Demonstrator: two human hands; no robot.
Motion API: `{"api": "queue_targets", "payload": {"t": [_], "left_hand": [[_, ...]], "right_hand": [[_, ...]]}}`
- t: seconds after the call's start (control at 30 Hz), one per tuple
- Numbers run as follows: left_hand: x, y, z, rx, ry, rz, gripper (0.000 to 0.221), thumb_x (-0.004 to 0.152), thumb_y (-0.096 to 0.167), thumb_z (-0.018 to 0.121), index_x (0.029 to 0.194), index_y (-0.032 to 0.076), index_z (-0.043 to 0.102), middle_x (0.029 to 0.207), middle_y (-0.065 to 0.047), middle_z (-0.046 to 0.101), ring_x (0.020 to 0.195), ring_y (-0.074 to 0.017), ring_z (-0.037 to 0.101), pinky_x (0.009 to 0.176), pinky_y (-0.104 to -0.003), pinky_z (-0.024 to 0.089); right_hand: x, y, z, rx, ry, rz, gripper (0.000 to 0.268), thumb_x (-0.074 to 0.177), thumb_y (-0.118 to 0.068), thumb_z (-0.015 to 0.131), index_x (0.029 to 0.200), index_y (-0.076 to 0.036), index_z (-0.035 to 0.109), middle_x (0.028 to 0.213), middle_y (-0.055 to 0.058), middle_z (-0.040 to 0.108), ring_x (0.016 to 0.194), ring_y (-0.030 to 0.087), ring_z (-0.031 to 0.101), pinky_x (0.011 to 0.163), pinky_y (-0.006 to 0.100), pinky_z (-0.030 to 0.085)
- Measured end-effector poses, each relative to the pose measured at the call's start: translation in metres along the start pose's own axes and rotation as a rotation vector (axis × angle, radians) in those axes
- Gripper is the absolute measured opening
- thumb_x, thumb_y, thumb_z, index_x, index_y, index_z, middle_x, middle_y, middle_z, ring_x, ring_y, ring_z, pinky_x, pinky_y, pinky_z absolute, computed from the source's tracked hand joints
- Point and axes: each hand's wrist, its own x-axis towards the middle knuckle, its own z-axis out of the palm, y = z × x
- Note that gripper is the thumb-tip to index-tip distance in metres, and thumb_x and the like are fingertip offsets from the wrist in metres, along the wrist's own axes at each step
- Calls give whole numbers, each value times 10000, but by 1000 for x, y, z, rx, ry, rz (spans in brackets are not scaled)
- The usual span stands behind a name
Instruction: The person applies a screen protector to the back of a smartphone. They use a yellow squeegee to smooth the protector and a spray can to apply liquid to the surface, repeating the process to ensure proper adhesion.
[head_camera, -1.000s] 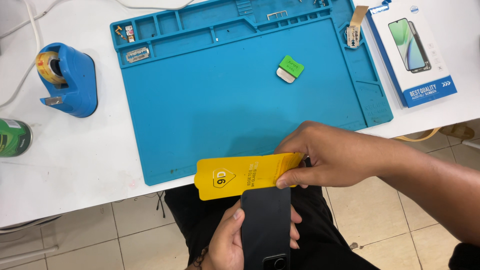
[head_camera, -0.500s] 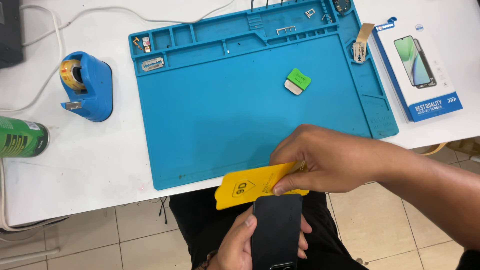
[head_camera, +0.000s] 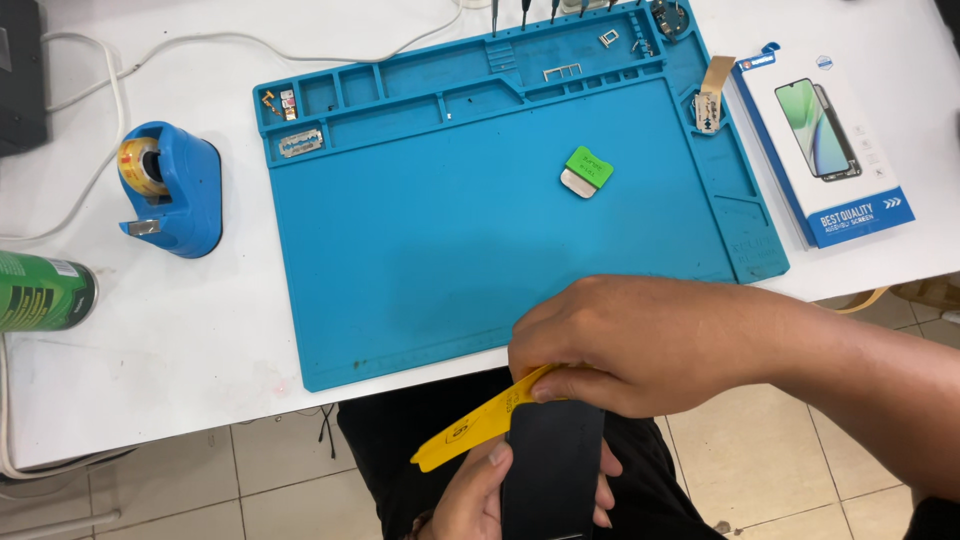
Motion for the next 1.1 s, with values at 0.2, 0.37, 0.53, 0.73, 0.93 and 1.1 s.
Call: {"api": "queue_targets", "payload": {"t": [0.2,0.37,0.53,0.73,0.93,1.1], "left_hand": [[16,-13,-24,21,-261,22,692,800,385,375,1055,-214,607,1002,-333,622,791,-328,618,721,-403,527],[35,-18,-47,97,-530,78,677,836,394,388,1145,-186,551,1071,-305,592,850,-298,629,791,-389,548],[38,-23,-53,30,-586,-5,706,821,410,430,1238,-157,490,1136,-300,551,901,-284,617,836,-381,531],[33,-19,-45,37,-478,-68,664,860,378,372,1211,-171,498,1107,-296,572,846,-285,614,826,-364,512],[46,5,-62,-168,-723,-201,782,880,345,365,1444,-193,298,1281,-425,456,860,-436,629,818,-456,505],[24,46,-71,-145,-802,208,841,852,653,497,1311,-45,397,1432,-240,362,1295,-468,381,891,-781,354]], "right_hand": [[4,4,7,-33,57,-51,167,931,-260,553,854,-149,651,779,-37,677,643,155,659,540,291,496],[5,9,8,62,93,-54,124,888,-260,611,892,-168,694,805,-49,710,647,111,671,516,246,507],[9,8,11,118,167,-127,79,870,-206,651,844,-151,700,758,-27,679,609,123,639,511,255,479],[11,6,8,204,157,-139,62,835,-163,695,882,-155,735,821,-21,675,712,99,662,605,211,546],[2,21,13,187,217,41,155,810,-291,705,870,-155,752,767,-51,750,666,71,669,520,233,495],[-9,31,40,660,698,348,299,726,-219,734,968,-50,782,916,70,830,710,138,769,571,234,620]]}}
